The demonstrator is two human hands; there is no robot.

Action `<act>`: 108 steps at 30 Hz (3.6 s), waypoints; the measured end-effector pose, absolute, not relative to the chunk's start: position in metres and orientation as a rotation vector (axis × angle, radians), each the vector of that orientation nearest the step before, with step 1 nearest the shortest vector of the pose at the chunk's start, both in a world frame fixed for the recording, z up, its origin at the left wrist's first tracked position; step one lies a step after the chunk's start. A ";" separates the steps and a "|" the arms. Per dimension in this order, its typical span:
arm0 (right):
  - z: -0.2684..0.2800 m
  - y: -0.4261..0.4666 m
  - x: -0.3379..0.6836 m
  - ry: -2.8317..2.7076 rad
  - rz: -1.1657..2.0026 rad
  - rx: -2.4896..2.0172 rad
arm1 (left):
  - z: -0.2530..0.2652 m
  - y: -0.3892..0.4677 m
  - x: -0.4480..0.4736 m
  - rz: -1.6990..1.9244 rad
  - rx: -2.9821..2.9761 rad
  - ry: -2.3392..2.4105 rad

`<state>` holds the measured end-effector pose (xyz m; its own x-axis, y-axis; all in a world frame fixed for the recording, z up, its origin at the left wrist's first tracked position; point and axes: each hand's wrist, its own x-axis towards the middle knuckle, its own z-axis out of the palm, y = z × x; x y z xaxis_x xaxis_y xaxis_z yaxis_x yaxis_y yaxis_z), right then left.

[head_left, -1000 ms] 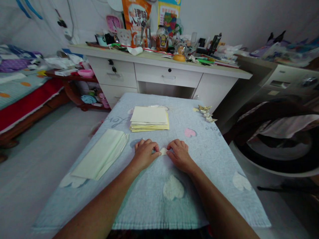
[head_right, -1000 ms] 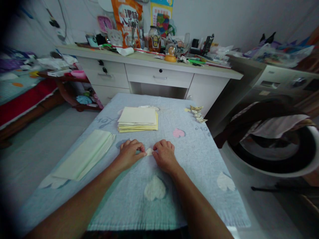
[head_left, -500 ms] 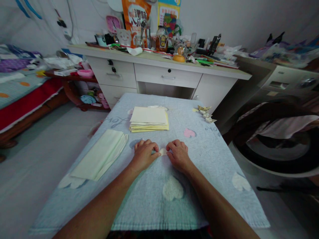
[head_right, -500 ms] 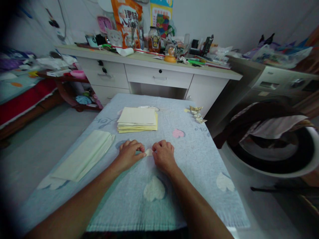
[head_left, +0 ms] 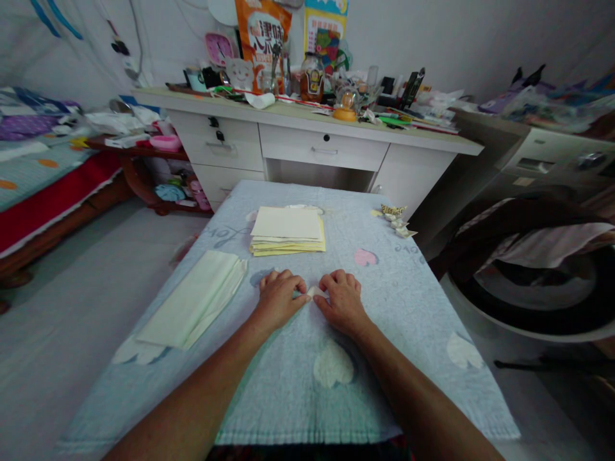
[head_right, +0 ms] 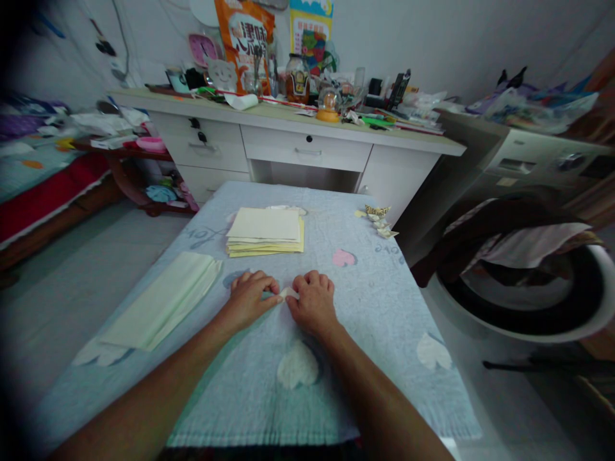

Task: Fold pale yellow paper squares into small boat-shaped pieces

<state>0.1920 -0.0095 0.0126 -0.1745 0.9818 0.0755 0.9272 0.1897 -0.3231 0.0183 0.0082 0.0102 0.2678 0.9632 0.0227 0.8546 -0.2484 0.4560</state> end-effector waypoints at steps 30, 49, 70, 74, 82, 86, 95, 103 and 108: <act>0.018 -0.013 0.206 -2.114 0.500 -1.455 | 0.007 0.002 0.021 0.784 2.157 1.310; 0.015 -0.012 0.205 -2.008 0.663 -1.139 | 0.013 -0.002 0.020 0.909 2.040 1.077; 0.016 -0.013 0.207 -2.086 0.440 -1.101 | 0.012 -0.004 0.018 1.073 2.271 1.060; 0.018 -0.014 0.209 -2.104 0.425 -1.073 | 0.015 -0.004 0.017 1.106 2.317 1.033; 0.026 -0.016 0.211 -2.130 0.474 -1.002 | 0.020 -0.003 0.014 1.025 2.408 0.988; 0.028 -0.017 0.212 -2.150 0.489 -0.995 | 0.021 -0.004 0.014 1.018 2.438 0.961; 0.029 -0.020 0.210 -2.265 0.461 -0.987 | 0.018 -0.007 0.015 0.939 2.486 0.939; 0.030 -0.022 0.209 -2.106 0.574 -1.018 | 0.021 -0.007 0.018 1.010 2.289 0.984; 0.028 -0.022 0.209 -1.993 0.669 -1.052 | 0.017 -0.007 0.020 1.015 2.109 1.055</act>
